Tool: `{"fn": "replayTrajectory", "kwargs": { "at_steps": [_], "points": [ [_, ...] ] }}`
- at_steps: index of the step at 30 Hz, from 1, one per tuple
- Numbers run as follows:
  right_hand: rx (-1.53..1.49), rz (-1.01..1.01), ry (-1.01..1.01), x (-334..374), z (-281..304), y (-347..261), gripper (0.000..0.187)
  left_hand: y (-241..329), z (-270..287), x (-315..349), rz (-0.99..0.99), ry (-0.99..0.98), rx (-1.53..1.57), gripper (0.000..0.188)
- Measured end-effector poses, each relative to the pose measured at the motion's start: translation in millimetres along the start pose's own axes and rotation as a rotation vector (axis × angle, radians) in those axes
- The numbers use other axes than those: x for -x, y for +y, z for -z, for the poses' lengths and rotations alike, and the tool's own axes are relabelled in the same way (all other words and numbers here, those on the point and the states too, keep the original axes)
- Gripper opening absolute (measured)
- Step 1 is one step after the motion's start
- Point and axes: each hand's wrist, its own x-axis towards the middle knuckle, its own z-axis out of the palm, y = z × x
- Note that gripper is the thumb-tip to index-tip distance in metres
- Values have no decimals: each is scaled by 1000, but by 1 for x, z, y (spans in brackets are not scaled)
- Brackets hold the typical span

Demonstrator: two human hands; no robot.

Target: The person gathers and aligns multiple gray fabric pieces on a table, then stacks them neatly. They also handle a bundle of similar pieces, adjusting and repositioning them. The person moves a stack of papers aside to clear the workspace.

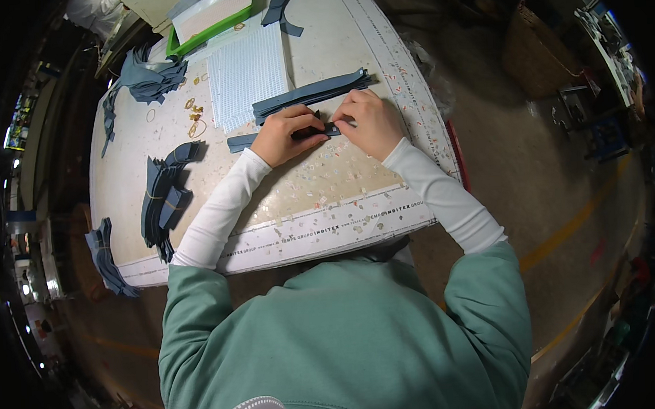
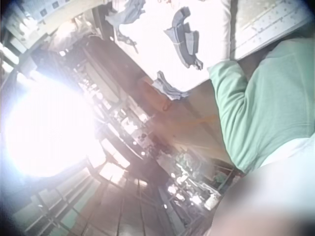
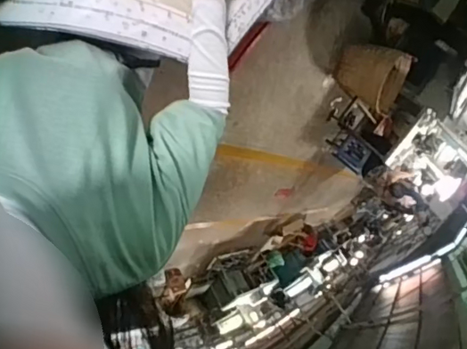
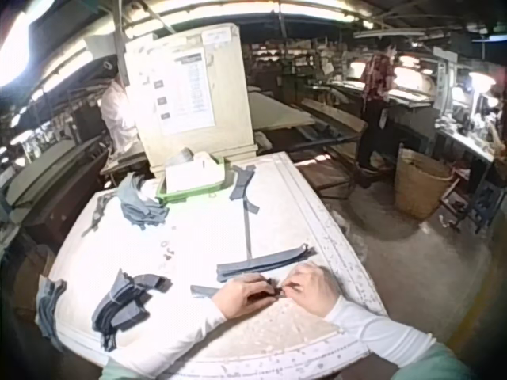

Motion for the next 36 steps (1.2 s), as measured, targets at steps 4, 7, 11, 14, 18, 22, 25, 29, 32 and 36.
{"fn": "replayTrajectory", "kwargs": {
  "at_steps": [4,7,11,14,18,22,25,29,32,36],
  "points": [
    [-130,-146,-14,-3,1,1,18,3,0,0,73,24,58,18],
    [-289,-247,-92,-3,1,-2,28,4,1,0,109,38,72,18],
    [-308,-264,-138,-4,-1,-9,31,4,0,1,46,13,5,19],
    [-133,-116,-77,-6,-3,-12,27,3,-2,1,42,22,2,18],
    [89,-43,-62,-7,-3,-9,24,2,-4,1,28,33,-11,19],
    [-98,-141,-40,-10,0,0,27,3,-4,0,14,47,-36,18],
    [-249,-205,-53,-8,2,4,29,3,-3,0,50,26,-29,19],
    [-338,-277,-89,-4,0,5,33,4,-3,-1,98,32,4,23],
    [-341,-246,-71,-3,-1,5,35,5,-4,-2,59,37,-14,24],
    [-317,-211,-51,-4,0,7,36,6,-5,-3,75,39,-33,24]
  ]
}}
